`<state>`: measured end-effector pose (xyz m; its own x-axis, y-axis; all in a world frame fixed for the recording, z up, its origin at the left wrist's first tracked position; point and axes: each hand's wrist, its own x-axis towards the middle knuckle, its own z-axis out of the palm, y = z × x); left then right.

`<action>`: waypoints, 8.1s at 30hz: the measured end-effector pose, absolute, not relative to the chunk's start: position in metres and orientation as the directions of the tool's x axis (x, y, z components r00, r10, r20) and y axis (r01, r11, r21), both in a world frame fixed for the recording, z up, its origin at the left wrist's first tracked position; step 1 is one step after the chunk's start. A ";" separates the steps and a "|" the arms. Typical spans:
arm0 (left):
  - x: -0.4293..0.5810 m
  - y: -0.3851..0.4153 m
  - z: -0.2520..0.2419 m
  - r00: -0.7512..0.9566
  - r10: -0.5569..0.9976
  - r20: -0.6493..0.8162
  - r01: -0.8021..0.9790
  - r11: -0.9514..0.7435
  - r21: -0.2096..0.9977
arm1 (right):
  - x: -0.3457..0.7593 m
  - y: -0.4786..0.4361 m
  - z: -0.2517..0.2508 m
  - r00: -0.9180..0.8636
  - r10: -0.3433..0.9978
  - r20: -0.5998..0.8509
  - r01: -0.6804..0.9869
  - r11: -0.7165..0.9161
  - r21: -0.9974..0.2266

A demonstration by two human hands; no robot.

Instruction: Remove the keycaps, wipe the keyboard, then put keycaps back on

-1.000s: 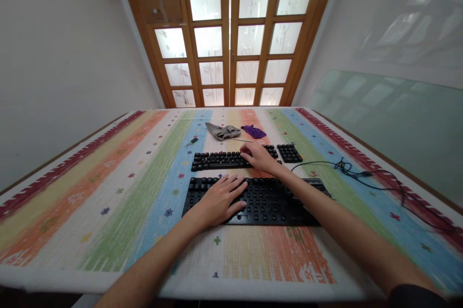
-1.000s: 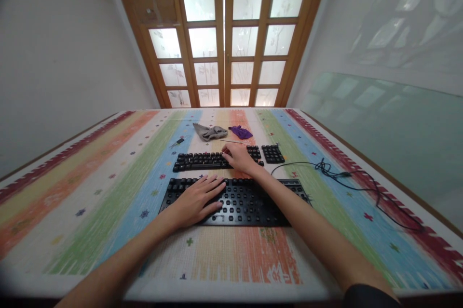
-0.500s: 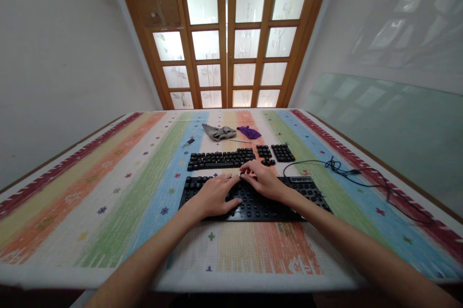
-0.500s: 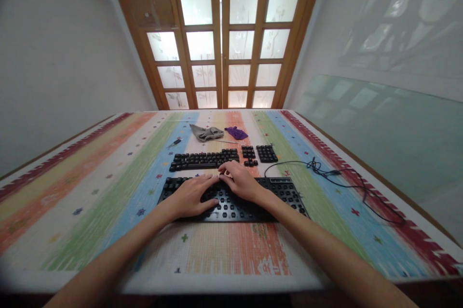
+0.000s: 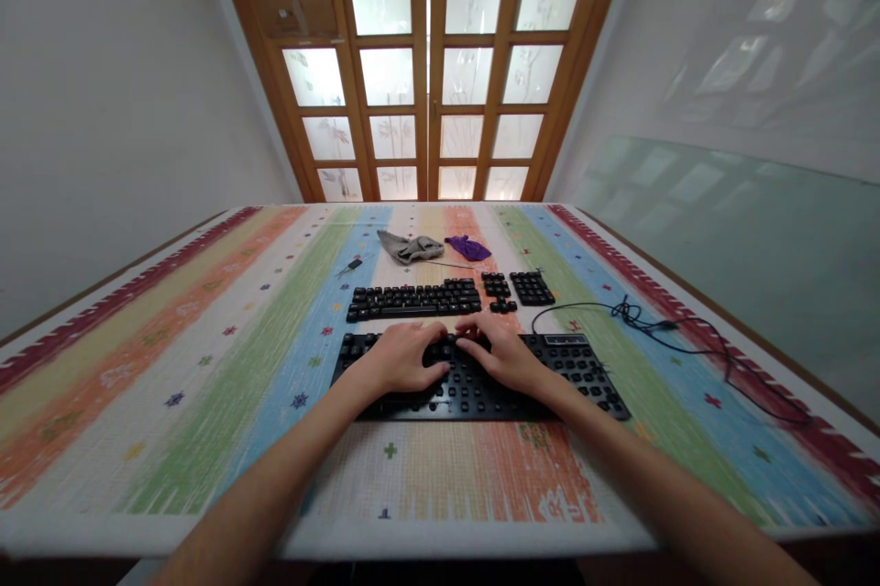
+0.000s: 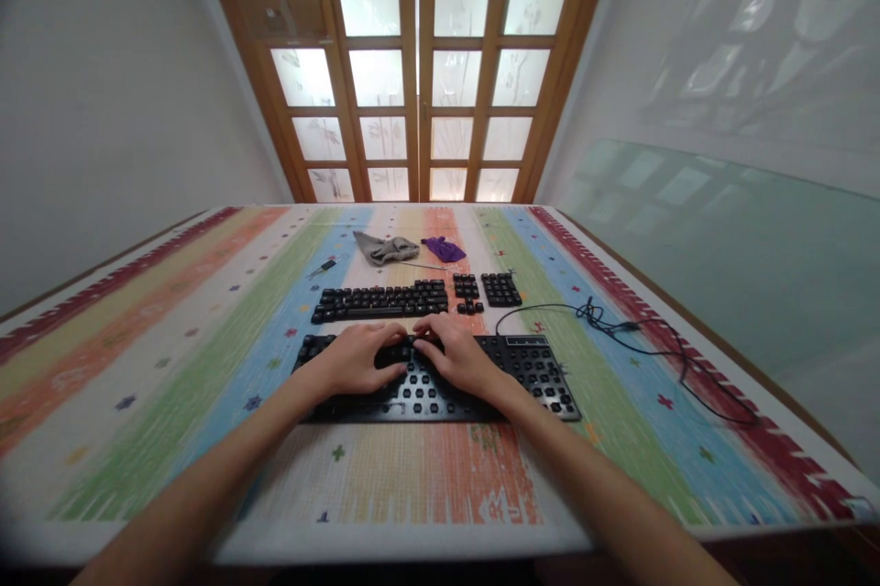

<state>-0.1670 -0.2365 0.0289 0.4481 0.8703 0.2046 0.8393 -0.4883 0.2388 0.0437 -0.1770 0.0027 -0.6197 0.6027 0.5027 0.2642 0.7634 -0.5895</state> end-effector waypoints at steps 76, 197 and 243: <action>-0.155 -0.240 -0.001 0.387 0.786 0.482 0.684 -0.595 0.422 | 0.045 -0.186 -0.005 -0.657 0.495 0.568 0.366 0.869 -0.333; -0.143 -0.253 0.004 0.533 0.635 0.559 0.749 -0.661 0.037 | 0.066 -0.188 -0.002 -0.631 0.603 0.488 0.314 0.774 -0.550; -0.138 -0.255 0.001 0.536 0.659 0.527 0.741 -0.666 0.080 | 0.061 -0.198 0.006 -0.693 0.492 0.527 0.484 0.859 -0.166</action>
